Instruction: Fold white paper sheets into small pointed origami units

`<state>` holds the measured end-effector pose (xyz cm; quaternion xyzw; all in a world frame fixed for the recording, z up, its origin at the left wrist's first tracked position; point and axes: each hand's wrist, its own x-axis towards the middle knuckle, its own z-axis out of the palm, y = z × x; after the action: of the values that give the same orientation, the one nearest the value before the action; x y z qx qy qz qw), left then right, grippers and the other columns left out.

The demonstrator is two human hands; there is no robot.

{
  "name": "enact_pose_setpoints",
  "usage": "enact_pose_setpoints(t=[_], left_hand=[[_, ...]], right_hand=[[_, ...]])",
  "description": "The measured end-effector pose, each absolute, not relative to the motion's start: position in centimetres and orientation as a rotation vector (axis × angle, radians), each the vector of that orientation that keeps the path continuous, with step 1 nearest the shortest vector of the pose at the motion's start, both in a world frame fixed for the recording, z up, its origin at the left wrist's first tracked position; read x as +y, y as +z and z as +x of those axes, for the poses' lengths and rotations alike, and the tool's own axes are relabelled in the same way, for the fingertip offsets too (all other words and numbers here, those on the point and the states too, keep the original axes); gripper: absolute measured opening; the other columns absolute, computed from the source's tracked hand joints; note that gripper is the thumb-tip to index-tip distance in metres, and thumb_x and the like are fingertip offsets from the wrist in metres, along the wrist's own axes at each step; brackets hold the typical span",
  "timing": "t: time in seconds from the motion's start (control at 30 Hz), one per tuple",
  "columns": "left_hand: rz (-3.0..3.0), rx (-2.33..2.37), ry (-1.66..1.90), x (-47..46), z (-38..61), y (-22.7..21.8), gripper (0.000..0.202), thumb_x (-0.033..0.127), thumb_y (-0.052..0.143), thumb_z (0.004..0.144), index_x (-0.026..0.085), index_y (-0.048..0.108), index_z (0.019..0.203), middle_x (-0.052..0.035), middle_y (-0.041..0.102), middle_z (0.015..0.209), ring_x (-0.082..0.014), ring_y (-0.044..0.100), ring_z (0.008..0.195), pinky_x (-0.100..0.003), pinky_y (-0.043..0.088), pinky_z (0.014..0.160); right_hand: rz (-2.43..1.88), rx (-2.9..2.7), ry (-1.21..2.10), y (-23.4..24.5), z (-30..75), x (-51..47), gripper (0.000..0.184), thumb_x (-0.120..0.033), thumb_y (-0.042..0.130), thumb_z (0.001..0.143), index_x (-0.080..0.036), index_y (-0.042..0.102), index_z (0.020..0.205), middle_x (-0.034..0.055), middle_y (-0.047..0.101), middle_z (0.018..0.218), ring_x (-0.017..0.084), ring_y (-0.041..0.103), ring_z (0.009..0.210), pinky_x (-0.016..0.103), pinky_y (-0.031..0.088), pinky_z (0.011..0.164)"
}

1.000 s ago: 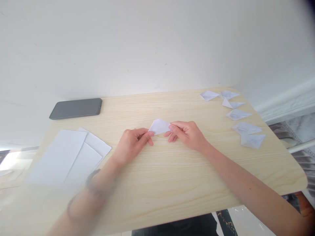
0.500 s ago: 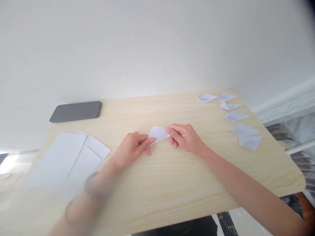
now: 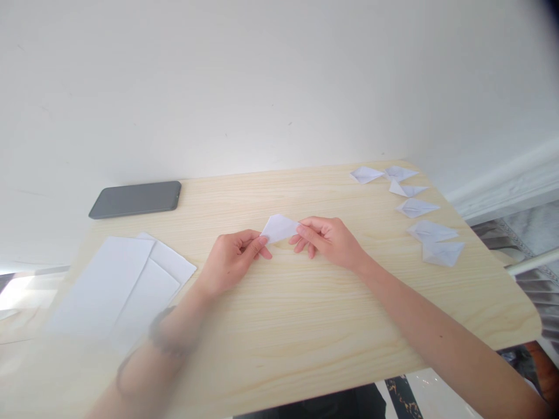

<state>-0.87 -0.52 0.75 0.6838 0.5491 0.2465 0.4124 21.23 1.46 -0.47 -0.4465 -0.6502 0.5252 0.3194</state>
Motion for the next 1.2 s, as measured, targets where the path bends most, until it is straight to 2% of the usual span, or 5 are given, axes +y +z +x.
enact_pose_setpoints(t=[0.2, 0.5, 0.73, 0.87, 1.2], left_hand=[[1.709, 1.400, 0.634, -0.60, -0.64, 0.95, 0.038, 0.046, 0.047, 0.085, 0.018, 0.071, 0.075, 0.0017, 0.059, 0.057, -0.0078, 0.033, 0.042, -0.021, 0.025, 0.041], [1.644, 1.371, 0.658, -0.70, -0.85, 1.07, 0.034, 0.044, 0.048, 0.085, 0.018, 0.070, 0.084, -0.0011, 0.069, 0.072, -0.0090, 0.042, 0.047, -0.021, 0.031, 0.045], [1.717, 1.335, 0.558, -0.64, -1.18, 0.88, 0.039, 0.040, 0.041, 0.089, 0.016, 0.058, 0.063, 0.0019, 0.057, 0.055, -0.0094, 0.041, 0.050, -0.022, 0.031, 0.049], [1.716, 1.306, 0.531, -0.55, -1.33, 0.74, 0.036, 0.034, 0.036, 0.090, 0.016, 0.053, 0.063, 0.0034, 0.051, 0.055, -0.0093, 0.039, 0.051, -0.022, 0.031, 0.051], [1.701, 1.315, 0.515, -0.64, -1.44, 0.55, 0.021, 0.017, 0.038, 0.080, 0.018, 0.052, 0.065, 0.0054, 0.046, 0.052, -0.0094, 0.035, 0.048, -0.023, 0.028, 0.048]], right_hand=[[-1.178, -1.742, 1.343, -0.12, 21.05, 1.20, 0.033, -0.042, 0.047, 0.086, -0.014, 0.064, 0.081, 0.0059, 0.071, 0.076, 0.012, 0.065, 0.055, 0.020, 0.050, 0.045], [-1.101, -1.616, 1.484, -0.43, 21.43, 1.67, 0.030, -0.036, 0.048, 0.086, -0.014, 0.062, 0.101, 0.0098, 0.070, 0.092, 0.019, 0.068, 0.081, 0.022, 0.052, 0.051], [-1.089, -1.529, 1.516, -0.52, 21.53, 1.67, 0.030, -0.035, 0.050, 0.086, -0.014, 0.060, 0.106, 0.0099, 0.071, 0.089, 0.019, 0.069, 0.080, 0.023, 0.054, 0.052], [-1.101, -1.497, 1.533, -0.57, 21.46, 1.72, 0.027, -0.035, 0.051, 0.086, -0.014, 0.062, 0.097, 0.0103, 0.071, 0.089, 0.020, 0.069, 0.080, 0.024, 0.055, 0.053], [-1.082, -1.424, 1.584, -0.69, 21.61, 1.83, 0.025, -0.032, 0.053, 0.084, -0.015, 0.064, 0.098, 0.0098, 0.072, 0.088, 0.023, 0.069, 0.084, 0.027, 0.056, 0.055]])
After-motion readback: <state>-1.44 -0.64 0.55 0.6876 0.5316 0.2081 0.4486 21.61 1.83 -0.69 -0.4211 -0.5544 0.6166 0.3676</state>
